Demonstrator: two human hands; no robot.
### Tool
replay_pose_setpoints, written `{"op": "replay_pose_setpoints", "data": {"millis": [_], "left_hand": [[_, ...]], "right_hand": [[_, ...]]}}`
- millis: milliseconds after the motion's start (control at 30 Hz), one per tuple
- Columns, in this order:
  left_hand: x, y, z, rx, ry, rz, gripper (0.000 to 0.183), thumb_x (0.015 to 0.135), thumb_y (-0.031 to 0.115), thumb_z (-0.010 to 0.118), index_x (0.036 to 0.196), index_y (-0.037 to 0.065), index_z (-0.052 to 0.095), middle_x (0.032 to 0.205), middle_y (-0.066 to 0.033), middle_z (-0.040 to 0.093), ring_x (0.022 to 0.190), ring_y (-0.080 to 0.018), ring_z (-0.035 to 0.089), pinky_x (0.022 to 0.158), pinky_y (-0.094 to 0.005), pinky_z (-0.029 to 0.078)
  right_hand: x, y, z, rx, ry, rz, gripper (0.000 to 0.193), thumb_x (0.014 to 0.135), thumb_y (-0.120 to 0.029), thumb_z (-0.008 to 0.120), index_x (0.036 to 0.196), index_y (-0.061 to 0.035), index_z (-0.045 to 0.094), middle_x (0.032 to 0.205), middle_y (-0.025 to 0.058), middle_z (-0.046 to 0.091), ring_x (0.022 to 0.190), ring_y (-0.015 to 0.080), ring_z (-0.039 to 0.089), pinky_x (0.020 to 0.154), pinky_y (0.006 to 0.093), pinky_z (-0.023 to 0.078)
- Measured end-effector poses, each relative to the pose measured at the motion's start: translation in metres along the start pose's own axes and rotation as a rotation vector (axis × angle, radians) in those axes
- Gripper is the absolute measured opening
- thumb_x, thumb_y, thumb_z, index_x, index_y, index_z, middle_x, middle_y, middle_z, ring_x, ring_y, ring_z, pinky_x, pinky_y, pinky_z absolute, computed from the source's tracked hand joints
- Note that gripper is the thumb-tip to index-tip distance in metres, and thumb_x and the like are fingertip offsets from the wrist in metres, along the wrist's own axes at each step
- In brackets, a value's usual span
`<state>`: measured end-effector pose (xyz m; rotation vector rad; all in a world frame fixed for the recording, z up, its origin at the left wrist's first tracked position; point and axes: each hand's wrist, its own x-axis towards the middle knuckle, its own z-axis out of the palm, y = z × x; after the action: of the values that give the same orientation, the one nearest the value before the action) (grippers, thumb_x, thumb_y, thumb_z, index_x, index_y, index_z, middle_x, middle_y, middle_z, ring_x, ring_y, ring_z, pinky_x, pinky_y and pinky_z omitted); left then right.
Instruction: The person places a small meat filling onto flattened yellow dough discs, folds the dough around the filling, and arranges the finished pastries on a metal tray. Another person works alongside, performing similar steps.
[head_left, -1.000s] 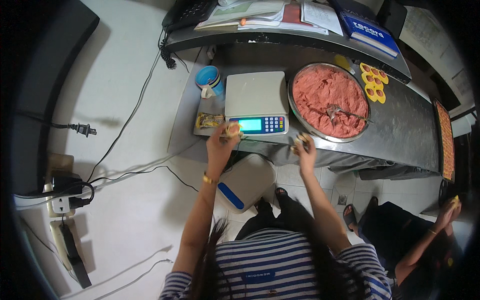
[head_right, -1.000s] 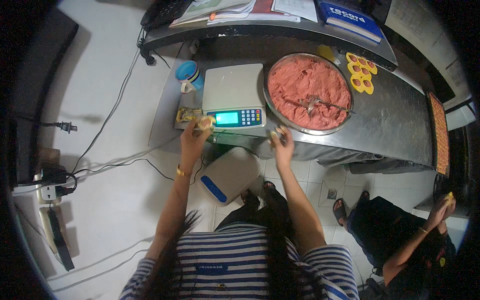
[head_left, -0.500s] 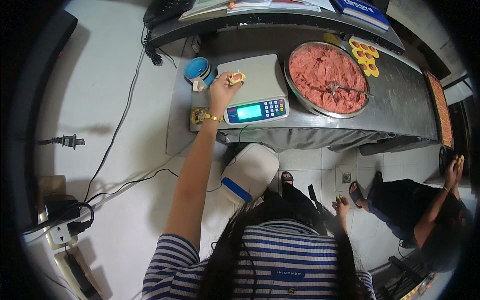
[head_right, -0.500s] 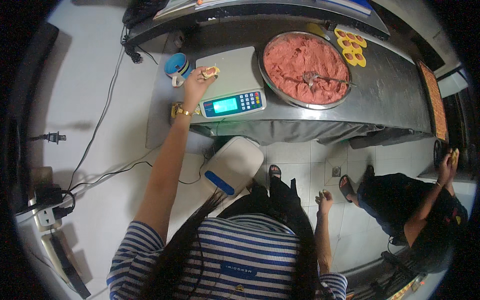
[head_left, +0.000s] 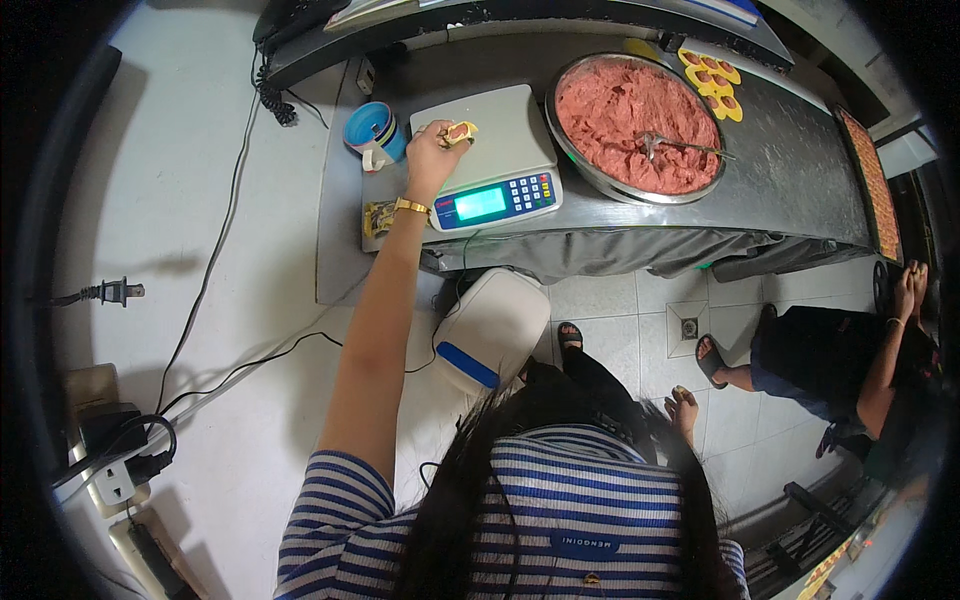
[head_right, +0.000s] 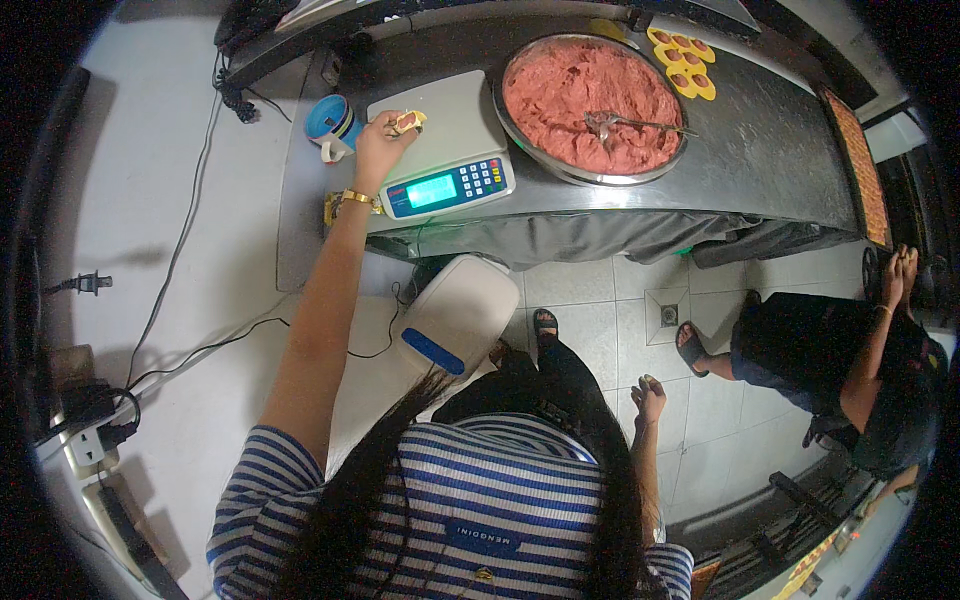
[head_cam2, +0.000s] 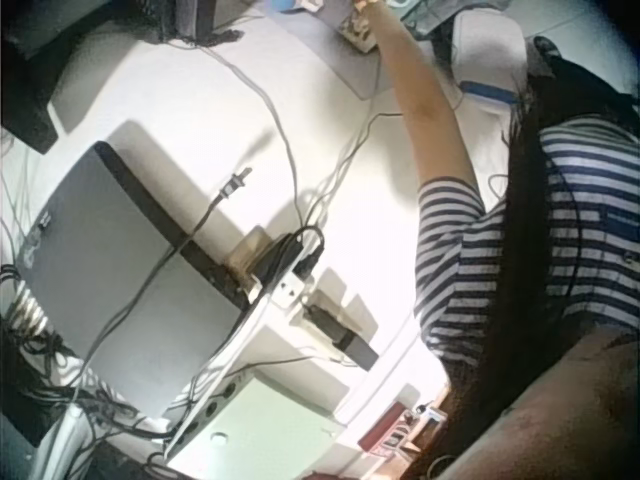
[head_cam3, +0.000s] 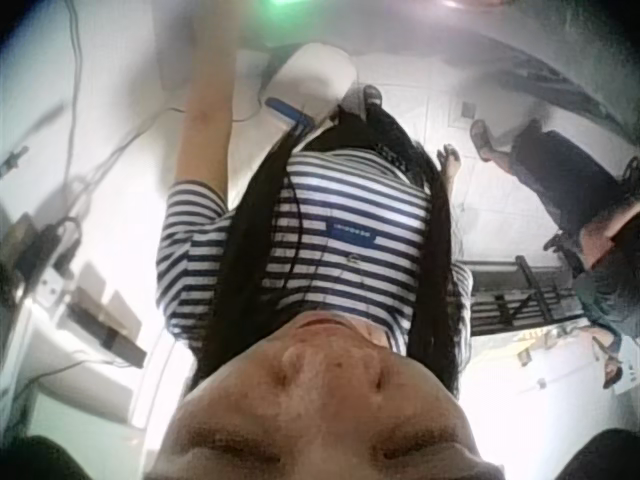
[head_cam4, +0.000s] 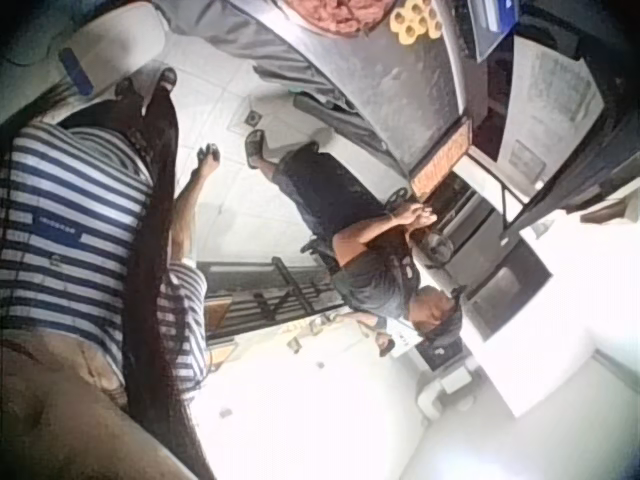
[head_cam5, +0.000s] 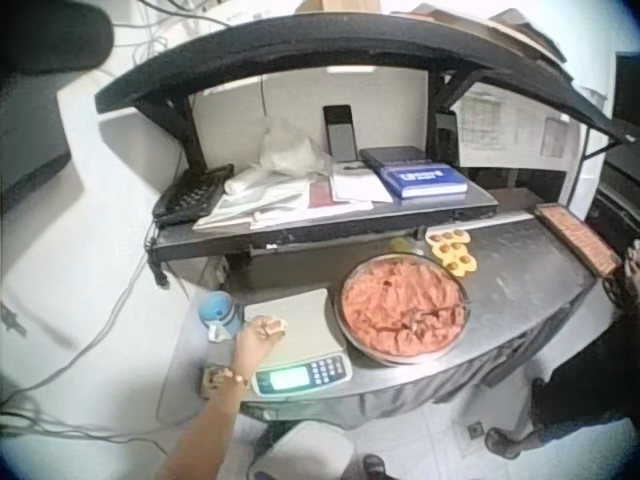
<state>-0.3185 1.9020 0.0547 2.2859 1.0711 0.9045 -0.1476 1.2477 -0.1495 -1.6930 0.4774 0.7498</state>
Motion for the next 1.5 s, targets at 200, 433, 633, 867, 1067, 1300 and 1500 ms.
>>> {"op": "replay_pose_setpoints", "data": {"millis": [200, 433, 633, 867, 1067, 1300, 1500], "left_hand": [[0.003, 0.005, 0.003, 0.054, 0.012, 0.003, 0.04, 0.069, 0.024, 0.078, 0.102, 0.005, 0.065, 0.097, -0.0128, 0.068, 0.085, -0.0222, 0.068, 0.074, -0.0316, 0.053], [0.003, 0.003, 0.005, 0.043, 0.018, -0.004, 0.04, 0.067, 0.025, 0.078, 0.099, 0.005, 0.065, 0.094, -0.0138, 0.067, 0.085, -0.0263, 0.066, 0.076, -0.0341, 0.052], [0.003, 0.004, 0.009, -0.022, 0.049, -0.008, 0.037, 0.066, 0.023, 0.078, 0.095, 0.004, 0.066, 0.089, -0.0149, 0.065, 0.085, -0.0299, 0.064, 0.077, -0.0378, 0.051], [0.005, 0.008, 0.014, 0.025, 0.024, -0.036, 0.037, 0.067, 0.025, 0.079, 0.095, 0.006, 0.066, 0.092, -0.0146, 0.065, 0.086, -0.0286, 0.064, 0.077, -0.0373, 0.051], [0.006, 0.006, 0.019, 0.049, 0.011, -0.045, 0.039, 0.066, 0.027, 0.078, 0.097, 0.007, 0.066, 0.092, -0.0134, 0.065, 0.087, -0.0295, 0.063, 0.078, -0.0378, 0.05], [0.008, 0.029, -0.004, 0.057, 0.091, 0.015, 0.062, 0.061, 0.03, 0.082, 0.113, 0.007, 0.057, 0.108, -0.0153, 0.058, 0.096, -0.0296, 0.059, 0.083, -0.0373, 0.049], [0.02, 0.042, -0.035, 0.032, 0.122, 0.077, 0.064, 0.066, 0.029, 0.081, 0.12, 0.008, 0.055, 0.121, -0.0155, 0.053, 0.101, -0.0267, 0.058, 0.087, -0.0353, 0.049]], "right_hand": [[0.003, -0.003, -0.002, 0.003, -0.006, 0.012, 0.021, 0.084, -0.008, 0.065, 0.104, -0.007, 0.059, 0.089, 0.0041, 0.063, 0.068, 0.017, 0.063, 0.056, 0.0256, 0.049], [0.007, 0.0, -0.014, -0.014, -0.024, 0.002, 0.02, 0.083, -0.006, 0.065, 0.103, -0.0059, 0.06, 0.084, 0.0041, 0.063, 0.064, 0.0163, 0.062, 0.052, 0.0247, 0.048], [0.011, 0.001, -0.016, 0.007, -0.015, 0.005, 0.02, 0.083, -0.005, 0.065, 0.102, -0.0056, 0.06, 0.083, 0.0041, 0.063, 0.064, 0.0165, 0.062, 0.052, 0.0248, 0.048], [0.014, -0.002, -0.016, 0.003, -0.023, 0.012, 0.02, 0.084, -0.006, 0.065, 0.103, -0.0051, 0.059, 0.084, 0.0047, 0.063, 0.065, 0.0172, 0.062, 0.052, 0.0255, 0.048], [0.007, -0.008, -0.015, -0.023, -0.016, 0.015, 0.021, 0.084, -0.006, 0.065, 0.105, -0.0054, 0.06, 0.085, 0.0045, 0.064, 0.068, 0.0172, 0.063, 0.055, 0.0254, 0.048], [0.006, -0.008, -0.017, -0.031, -0.011, 0.015, 0.024, 0.084, -0.008, 0.064, 0.107, -0.0055, 0.059, 0.092, 0.0062, 0.064, 0.071, 0.0177, 0.063, 0.058, 0.026, 0.049], [0.009, -0.007, -0.016, -0.038, -0.016, 0.025, 0.024, 0.085, -0.008, 0.063, 0.108, -0.0058, 0.059, 0.094, 0.0066, 0.064, 0.072, 0.0181, 0.063, 0.058, 0.0261, 0.049]]}}
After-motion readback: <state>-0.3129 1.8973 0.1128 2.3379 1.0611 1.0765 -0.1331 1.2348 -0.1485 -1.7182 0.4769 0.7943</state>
